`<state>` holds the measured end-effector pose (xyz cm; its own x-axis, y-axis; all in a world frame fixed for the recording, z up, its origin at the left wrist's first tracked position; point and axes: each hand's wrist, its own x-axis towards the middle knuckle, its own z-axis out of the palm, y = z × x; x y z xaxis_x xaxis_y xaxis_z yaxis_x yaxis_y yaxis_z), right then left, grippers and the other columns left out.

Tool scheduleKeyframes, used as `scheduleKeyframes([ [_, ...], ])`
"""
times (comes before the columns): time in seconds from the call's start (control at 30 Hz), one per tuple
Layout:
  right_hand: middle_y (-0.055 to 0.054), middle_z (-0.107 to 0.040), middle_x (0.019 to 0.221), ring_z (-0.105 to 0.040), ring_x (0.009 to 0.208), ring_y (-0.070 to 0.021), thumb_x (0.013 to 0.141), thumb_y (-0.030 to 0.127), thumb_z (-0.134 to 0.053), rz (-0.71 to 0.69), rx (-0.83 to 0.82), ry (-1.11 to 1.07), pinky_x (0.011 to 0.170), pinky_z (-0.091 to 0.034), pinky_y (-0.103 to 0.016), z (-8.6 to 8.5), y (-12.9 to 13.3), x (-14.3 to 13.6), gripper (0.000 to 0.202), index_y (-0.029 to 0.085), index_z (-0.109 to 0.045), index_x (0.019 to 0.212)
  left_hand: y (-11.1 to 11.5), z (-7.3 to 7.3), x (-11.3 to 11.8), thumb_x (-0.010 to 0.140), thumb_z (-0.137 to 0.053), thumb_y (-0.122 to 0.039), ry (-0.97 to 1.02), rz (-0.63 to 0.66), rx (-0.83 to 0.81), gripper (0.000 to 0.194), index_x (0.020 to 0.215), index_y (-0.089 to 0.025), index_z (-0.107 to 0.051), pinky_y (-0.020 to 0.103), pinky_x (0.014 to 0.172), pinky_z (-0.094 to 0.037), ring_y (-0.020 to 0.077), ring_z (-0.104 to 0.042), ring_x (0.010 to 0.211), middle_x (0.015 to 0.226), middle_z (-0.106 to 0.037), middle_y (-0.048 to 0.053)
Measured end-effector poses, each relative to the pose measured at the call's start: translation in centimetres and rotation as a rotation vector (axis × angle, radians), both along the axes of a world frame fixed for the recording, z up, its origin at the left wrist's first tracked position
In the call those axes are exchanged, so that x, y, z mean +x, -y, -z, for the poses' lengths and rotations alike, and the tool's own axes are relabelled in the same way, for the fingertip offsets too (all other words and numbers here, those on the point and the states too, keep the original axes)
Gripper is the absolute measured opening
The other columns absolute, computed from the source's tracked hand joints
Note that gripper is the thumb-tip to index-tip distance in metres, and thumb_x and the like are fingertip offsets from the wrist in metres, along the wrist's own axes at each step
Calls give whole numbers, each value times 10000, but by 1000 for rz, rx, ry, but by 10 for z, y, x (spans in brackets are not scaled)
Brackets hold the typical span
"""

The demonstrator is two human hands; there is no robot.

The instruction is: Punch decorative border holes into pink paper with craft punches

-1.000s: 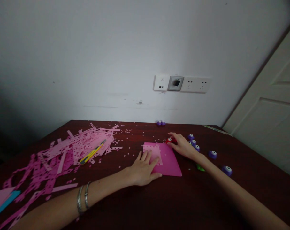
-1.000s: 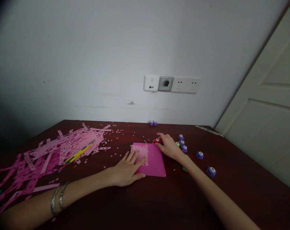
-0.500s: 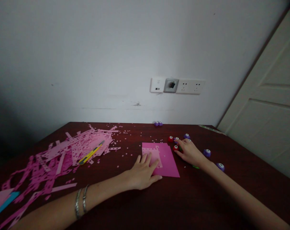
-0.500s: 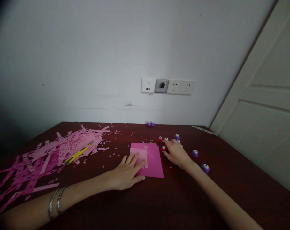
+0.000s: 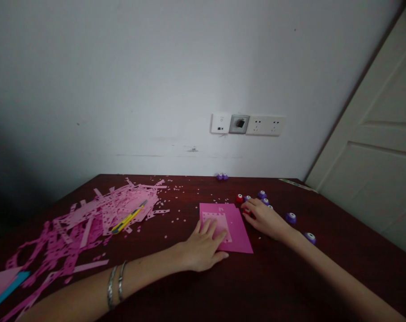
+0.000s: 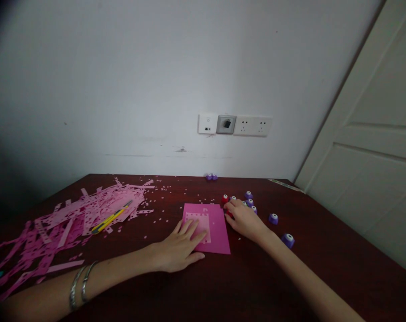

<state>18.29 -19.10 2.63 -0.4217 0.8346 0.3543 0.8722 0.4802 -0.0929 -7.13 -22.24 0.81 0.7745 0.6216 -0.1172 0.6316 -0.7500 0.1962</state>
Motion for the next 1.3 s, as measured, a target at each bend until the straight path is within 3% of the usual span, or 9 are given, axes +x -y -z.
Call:
scheduleKeyframes([
  [0.17,-109,-583,948,-553,879,-226,843,264,-455,-63,-163,-1,781,-457,-363,-11,36,-21,219,156,-601,963,-5,4,-2,874,-146,-578,43,-4,83,654,1399,-191,-188,518,1045,-106,339,-70,1337,1464,-142,159],
  [0.33,-163,-508,1217,-498,1085,-280,738,491,-593,-81,-386,-33,931,-407,-397,-5,59,-22,611,139,-503,1230,-7,8,-4,879,-157,-565,62,-12,141,643,1372,-164,-255,472,1054,-127,320,-146,1328,1439,-226,164],
  [0.43,-170,-408,1345,-383,1225,-293,756,529,-554,-85,-431,-44,1022,-322,-414,1,59,-18,701,125,-424,1313,-9,9,-6,884,-164,-554,72,-13,157,628,1362,-163,-272,464,1055,-130,308,-169,1323,1429,-251,159],
  [0.67,-136,-427,1346,-388,1233,-244,814,462,-508,-125,-404,-67,1045,-312,-382,8,45,-15,624,138,-397,1335,-12,4,-8,901,-185,-503,71,20,186,569,1338,-160,-306,458,1051,-153,297,-201,1311,1403,-298,153],
  [1.07,-122,-453,1324,-420,1203,-247,810,368,-531,-160,-377,-72,1021,-342,-397,13,35,-14,562,167,-415,1321,-12,-3,-9,905,-247,-462,102,70,170,515,1313,-161,-341,448,1044,-192,301,-195,1309,1396,-306,148],
  [1.2,-121,-461,1314,-431,1195,-240,823,357,-512,-170,-322,-59,1012,-355,-389,-1,32,-16,523,169,-430,1304,-18,-14,-7,892,-299,-470,163,103,187,531,1319,-157,-333,433,1032,-237,290,-204,1302,1402,-291,146],
  [1.3,-110,-499,1272,-469,1156,-220,842,331,-482,-160,-227,-104,987,-379,-377,-21,13,-15,446,182,-466,1261,-47,-27,-3,873,-374,-433,251,67,255,490,1274,-151,-399,418,1004,-290,264,-285,1253,1362,-350,138],
])
